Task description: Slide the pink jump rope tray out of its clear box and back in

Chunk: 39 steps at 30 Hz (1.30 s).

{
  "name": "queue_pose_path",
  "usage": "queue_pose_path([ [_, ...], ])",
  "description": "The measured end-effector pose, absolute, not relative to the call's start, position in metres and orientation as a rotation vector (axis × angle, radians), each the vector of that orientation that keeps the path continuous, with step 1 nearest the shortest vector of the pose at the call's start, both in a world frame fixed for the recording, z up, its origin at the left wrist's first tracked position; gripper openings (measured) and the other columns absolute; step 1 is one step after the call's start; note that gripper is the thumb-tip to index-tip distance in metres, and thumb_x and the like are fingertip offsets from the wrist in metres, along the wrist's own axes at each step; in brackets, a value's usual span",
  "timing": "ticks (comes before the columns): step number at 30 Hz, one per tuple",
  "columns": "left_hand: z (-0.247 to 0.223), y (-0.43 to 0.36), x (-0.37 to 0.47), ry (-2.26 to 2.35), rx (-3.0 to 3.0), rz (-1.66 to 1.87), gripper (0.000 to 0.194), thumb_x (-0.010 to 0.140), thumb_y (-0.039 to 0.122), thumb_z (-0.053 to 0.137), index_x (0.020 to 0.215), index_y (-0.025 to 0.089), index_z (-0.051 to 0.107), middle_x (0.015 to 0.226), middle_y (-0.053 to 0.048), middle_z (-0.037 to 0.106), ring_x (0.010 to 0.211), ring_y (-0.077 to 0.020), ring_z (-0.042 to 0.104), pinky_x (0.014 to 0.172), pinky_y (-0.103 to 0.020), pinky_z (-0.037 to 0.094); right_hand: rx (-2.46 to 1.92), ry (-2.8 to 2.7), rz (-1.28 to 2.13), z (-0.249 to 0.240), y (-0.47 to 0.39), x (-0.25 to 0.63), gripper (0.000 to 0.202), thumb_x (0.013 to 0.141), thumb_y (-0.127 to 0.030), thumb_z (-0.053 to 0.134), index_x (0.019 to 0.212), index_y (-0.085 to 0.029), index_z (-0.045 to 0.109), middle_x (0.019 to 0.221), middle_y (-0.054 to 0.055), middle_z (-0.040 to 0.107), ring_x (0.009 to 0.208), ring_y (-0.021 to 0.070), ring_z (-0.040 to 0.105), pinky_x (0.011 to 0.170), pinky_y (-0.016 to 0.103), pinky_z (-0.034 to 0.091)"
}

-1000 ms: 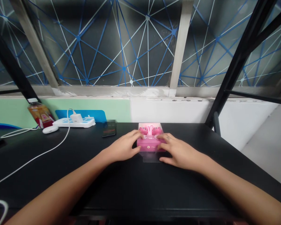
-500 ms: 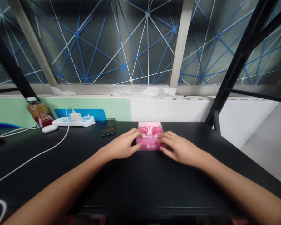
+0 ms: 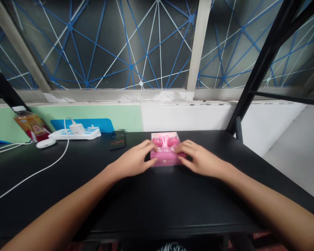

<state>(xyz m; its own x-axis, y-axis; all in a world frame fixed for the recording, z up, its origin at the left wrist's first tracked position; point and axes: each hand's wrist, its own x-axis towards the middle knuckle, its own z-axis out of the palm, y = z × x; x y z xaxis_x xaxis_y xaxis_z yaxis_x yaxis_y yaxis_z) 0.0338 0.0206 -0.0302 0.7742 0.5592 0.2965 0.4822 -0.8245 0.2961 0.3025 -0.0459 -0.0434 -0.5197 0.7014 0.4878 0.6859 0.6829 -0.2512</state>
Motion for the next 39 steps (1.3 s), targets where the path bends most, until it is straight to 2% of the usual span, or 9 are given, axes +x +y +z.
queue_pose_path([
  [5,-0.035,0.019,0.031,0.792,2.751,0.579,0.024,0.088,0.025,0.053,0.112,0.025,0.057,0.124,-0.005,0.055,0.11,-0.0218,0.058,0.098,-0.038,0.044,-1.075,-2.332,0.035,-0.048,-0.046,0.299,0.025,0.09,-0.016,0.052,0.113,-0.024,0.06,0.111,0.006,0.065,0.11,0.0236,0.055,0.096,0.043,0.048],
  [14,-0.033,0.013,0.03,0.709,2.669,0.591,0.033,0.079,0.014,0.051,0.111,0.024,0.056,0.127,-0.006,0.054,0.116,-0.0227,0.055,0.102,-0.04,0.042,-1.051,-2.379,0.138,-0.043,-0.057,0.301,0.048,0.077,-0.002,0.051,0.119,-0.026,0.059,0.122,0.006,0.059,0.118,0.0241,0.051,0.102,0.045,0.045],
  [18,-0.032,0.016,0.027,0.697,2.662,0.557,0.035,0.079,0.013,0.051,0.112,0.025,0.056,0.128,-0.005,0.054,0.117,-0.0218,0.055,0.103,-0.039,0.042,-1.014,-2.392,0.223,-0.043,-0.055,0.304,0.044,0.081,-0.003,0.049,0.117,-0.026,0.059,0.122,0.005,0.059,0.118,0.022,0.052,0.102,0.042,0.045],
  [24,-0.032,0.017,0.022,0.676,2.68,0.526,0.026,0.086,0.019,0.054,0.111,0.024,0.057,0.127,-0.005,0.054,0.117,-0.0211,0.054,0.104,-0.037,0.04,-1.086,-2.305,0.122,-0.055,-0.048,0.3,0.021,0.092,-0.023,0.055,0.111,-0.023,0.061,0.112,0.008,0.064,0.106,0.0227,0.058,0.089,0.039,0.051],
  [29,-0.029,0.013,0.023,0.695,2.677,0.561,0.019,0.094,0.03,0.05,0.111,0.024,0.058,0.122,-0.005,0.056,0.114,-0.0204,0.055,0.101,-0.036,0.041,-1.111,-2.307,-0.02,-0.056,-0.05,0.292,0.022,0.097,-0.02,0.042,0.108,-0.021,0.062,0.107,0.009,0.064,0.102,0.023,0.059,0.09,0.042,0.05],
  [35,-0.028,0.011,0.021,0.761,2.651,0.585,0.025,0.098,0.038,0.044,0.109,0.023,0.059,0.117,-0.006,0.058,0.105,-0.0201,0.058,0.096,-0.036,0.044,-1.127,-2.272,0.036,-0.051,-0.056,0.287,0.022,0.095,-0.021,0.049,0.113,-0.022,0.061,0.11,0.009,0.064,0.1,0.0223,0.059,0.087,0.04,0.051],
  [39,-0.028,0.012,0.02,0.731,2.651,0.594,0.024,0.098,0.037,0.043,0.109,0.023,0.059,0.117,-0.005,0.057,0.108,-0.0202,0.057,0.098,-0.037,0.043,-1.123,-2.268,0.009,-0.051,-0.055,0.286,0.021,0.097,-0.02,0.044,0.11,-0.02,0.061,0.105,0.009,0.064,0.099,0.022,0.059,0.087,0.041,0.05],
])
